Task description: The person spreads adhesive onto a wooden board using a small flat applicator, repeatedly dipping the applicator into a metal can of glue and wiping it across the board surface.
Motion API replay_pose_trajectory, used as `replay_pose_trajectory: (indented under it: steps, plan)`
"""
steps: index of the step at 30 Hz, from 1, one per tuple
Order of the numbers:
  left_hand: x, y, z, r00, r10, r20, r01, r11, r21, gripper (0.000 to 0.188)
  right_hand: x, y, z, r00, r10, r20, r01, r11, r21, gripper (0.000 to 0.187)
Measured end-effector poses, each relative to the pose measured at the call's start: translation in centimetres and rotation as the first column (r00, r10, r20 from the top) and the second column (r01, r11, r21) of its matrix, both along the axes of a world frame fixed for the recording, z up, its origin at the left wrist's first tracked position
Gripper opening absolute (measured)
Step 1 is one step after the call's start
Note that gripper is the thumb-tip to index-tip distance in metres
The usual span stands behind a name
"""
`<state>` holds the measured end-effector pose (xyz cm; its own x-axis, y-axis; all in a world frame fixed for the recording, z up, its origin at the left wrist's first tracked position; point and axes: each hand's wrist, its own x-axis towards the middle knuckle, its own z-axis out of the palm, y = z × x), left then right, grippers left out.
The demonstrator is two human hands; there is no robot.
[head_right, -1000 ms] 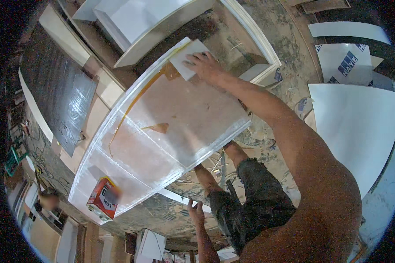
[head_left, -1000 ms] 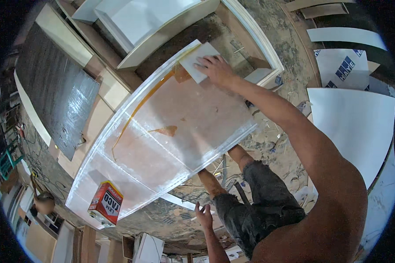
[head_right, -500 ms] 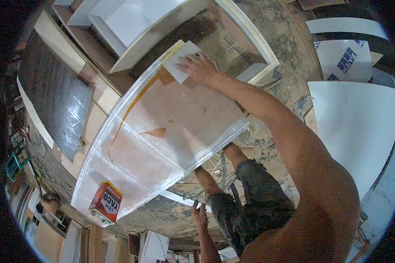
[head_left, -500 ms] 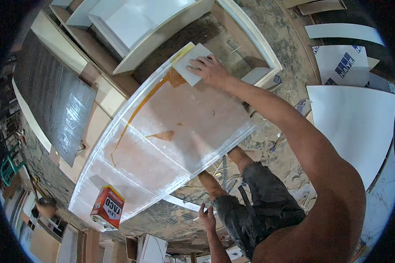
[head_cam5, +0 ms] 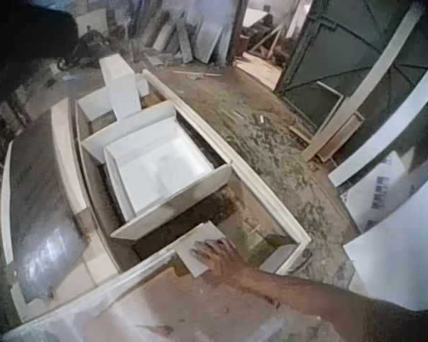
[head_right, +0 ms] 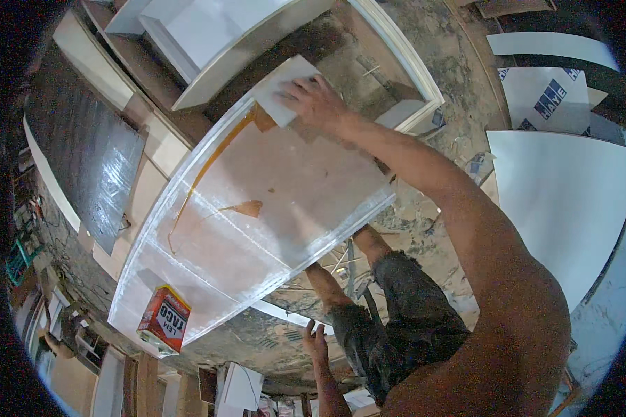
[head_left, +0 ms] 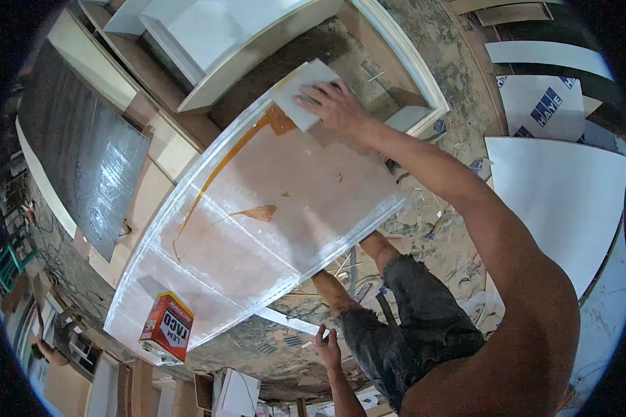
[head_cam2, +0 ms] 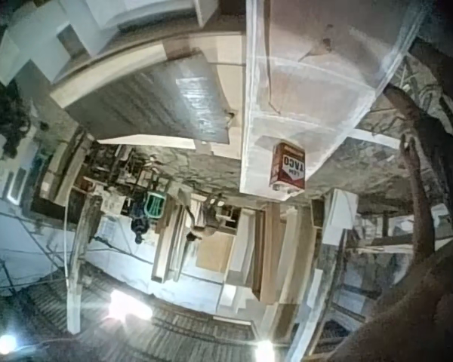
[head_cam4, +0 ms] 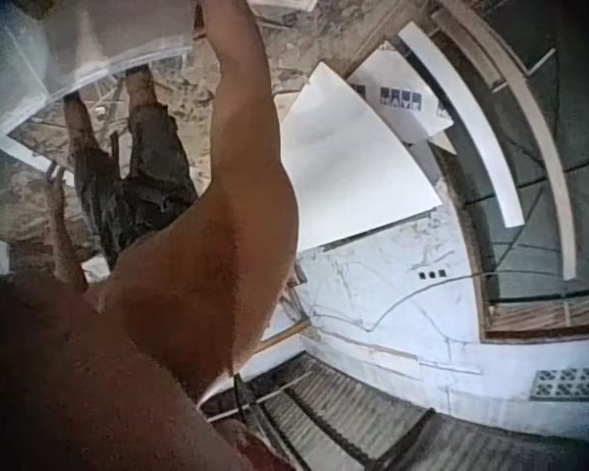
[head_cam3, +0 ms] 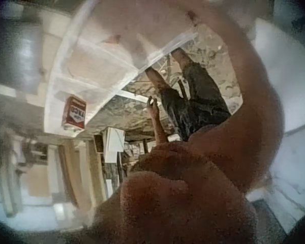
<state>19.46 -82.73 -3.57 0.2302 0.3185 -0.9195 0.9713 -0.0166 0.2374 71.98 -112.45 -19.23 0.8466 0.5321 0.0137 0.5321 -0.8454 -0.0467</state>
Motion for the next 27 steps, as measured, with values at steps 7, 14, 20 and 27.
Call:
replay_pose_trajectory:
  steps: [7,14,20,27]
  plan:
    - [0.8,-0.3,-0.9,0.998,-0.016,0.061,0.015,1.000,0.026,0.048,1.3,-0.4,-2.3,0.999,-0.010,-0.045,0.008,0.999,-0.045,0.052]
    - [0.2,0.0,-1.5,0.993,0.011,0.115,-0.013,1.000,0.018,0.048,1.0,0.3,-2.8,1.000,-0.014,-0.028,0.013,1.000,-0.024,0.052]
    - [-0.6,-0.1,-1.1,0.998,0.024,0.064,-0.022,0.999,-0.028,0.050,-4.9,0.2,0.5,0.978,0.058,-0.202,-0.055,0.998,0.020,0.054]
    - [0.4,-0.8,-1.3,0.992,0.033,0.122,-0.033,0.999,-0.008,0.049,-18.7,-1.2,4.6,0.885,0.217,-0.412,-0.259,0.965,-0.048,0.048]
